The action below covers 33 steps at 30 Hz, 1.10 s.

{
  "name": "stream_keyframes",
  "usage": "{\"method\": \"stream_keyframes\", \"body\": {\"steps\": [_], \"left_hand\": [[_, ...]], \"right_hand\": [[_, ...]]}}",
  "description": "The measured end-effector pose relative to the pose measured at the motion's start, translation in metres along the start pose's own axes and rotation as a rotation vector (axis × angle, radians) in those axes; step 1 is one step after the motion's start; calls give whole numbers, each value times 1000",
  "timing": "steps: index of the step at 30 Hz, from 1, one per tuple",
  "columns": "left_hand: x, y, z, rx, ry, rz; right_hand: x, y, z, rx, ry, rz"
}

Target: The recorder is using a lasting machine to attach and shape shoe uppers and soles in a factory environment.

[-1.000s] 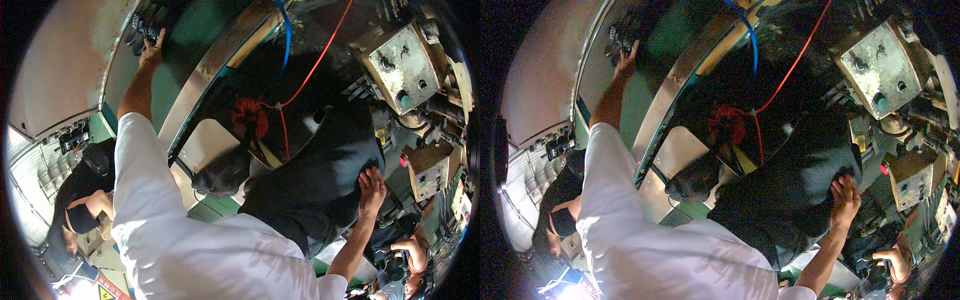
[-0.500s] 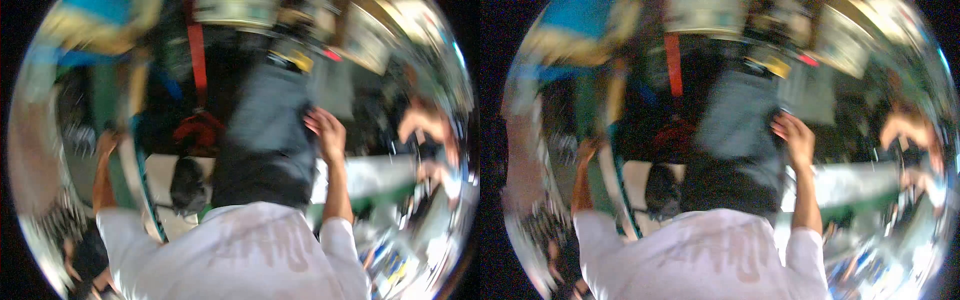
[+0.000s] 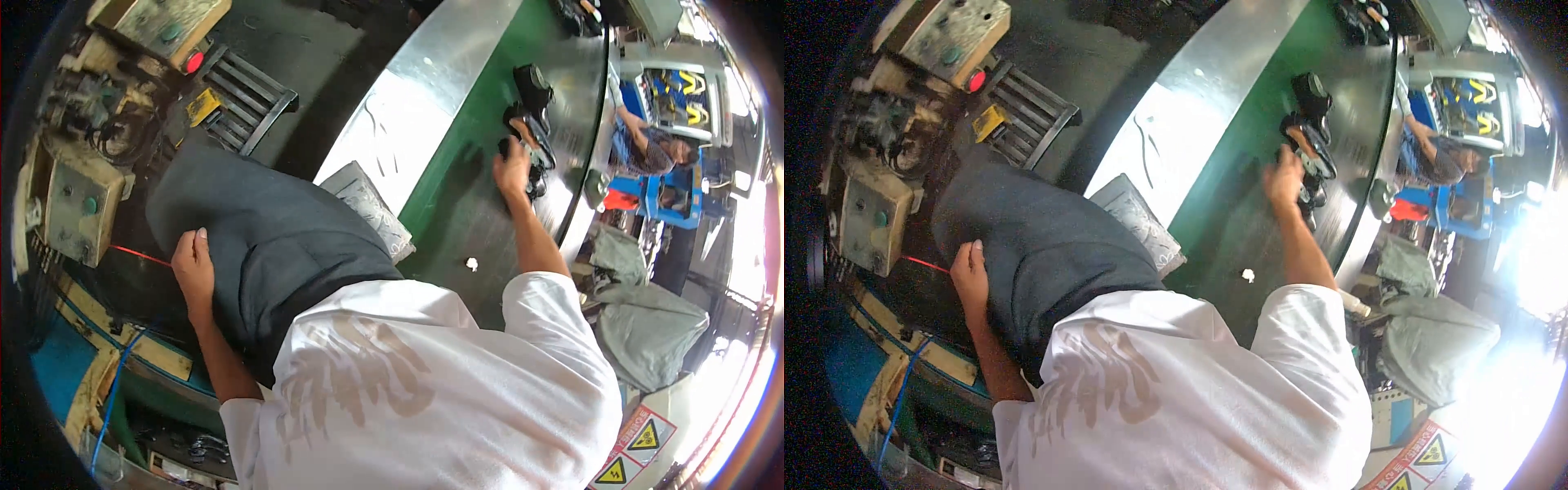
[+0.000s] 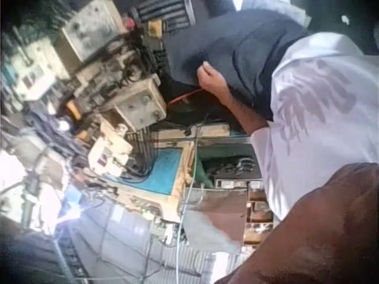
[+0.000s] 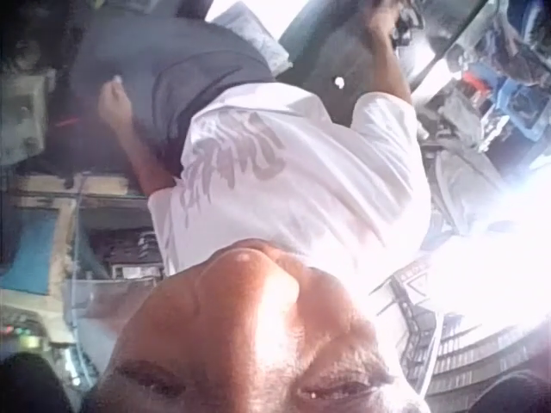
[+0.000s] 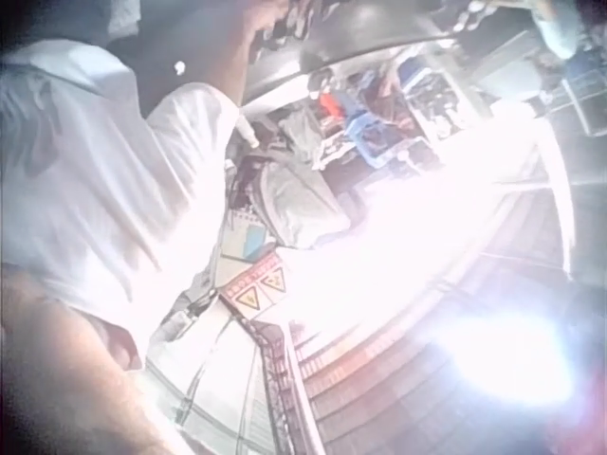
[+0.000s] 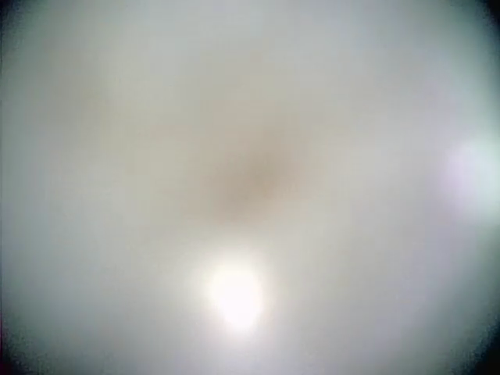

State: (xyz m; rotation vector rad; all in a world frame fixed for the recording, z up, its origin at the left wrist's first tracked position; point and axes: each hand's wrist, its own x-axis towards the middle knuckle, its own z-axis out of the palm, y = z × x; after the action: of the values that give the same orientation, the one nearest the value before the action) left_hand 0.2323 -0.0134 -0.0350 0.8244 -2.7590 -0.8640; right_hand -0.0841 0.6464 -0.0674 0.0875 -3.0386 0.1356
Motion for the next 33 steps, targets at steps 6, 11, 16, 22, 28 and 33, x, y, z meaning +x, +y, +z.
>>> {"method": "stream_keyframes", "body": {"steps": [6,11,16,22,28,33], "left_hand": [[-3,-2,-16,-146,-170,-83],[-5,5,-4,-181,-174,-160],[15,55,6,-199,-221,-128],[53,107,35,-447,-266,136],[78,155,19,-879,-306,119],[103,175,-25,-897,-135,307]], "right_hand": [[-46,209,4,377,-380,544],[-96,226,44,456,-94,427],[-101,133,18,351,-199,430],[-79,63,41,985,-86,720],[-24,-154,-9,2008,-721,611],[-33,-360,-58,2258,-1465,285]]}}
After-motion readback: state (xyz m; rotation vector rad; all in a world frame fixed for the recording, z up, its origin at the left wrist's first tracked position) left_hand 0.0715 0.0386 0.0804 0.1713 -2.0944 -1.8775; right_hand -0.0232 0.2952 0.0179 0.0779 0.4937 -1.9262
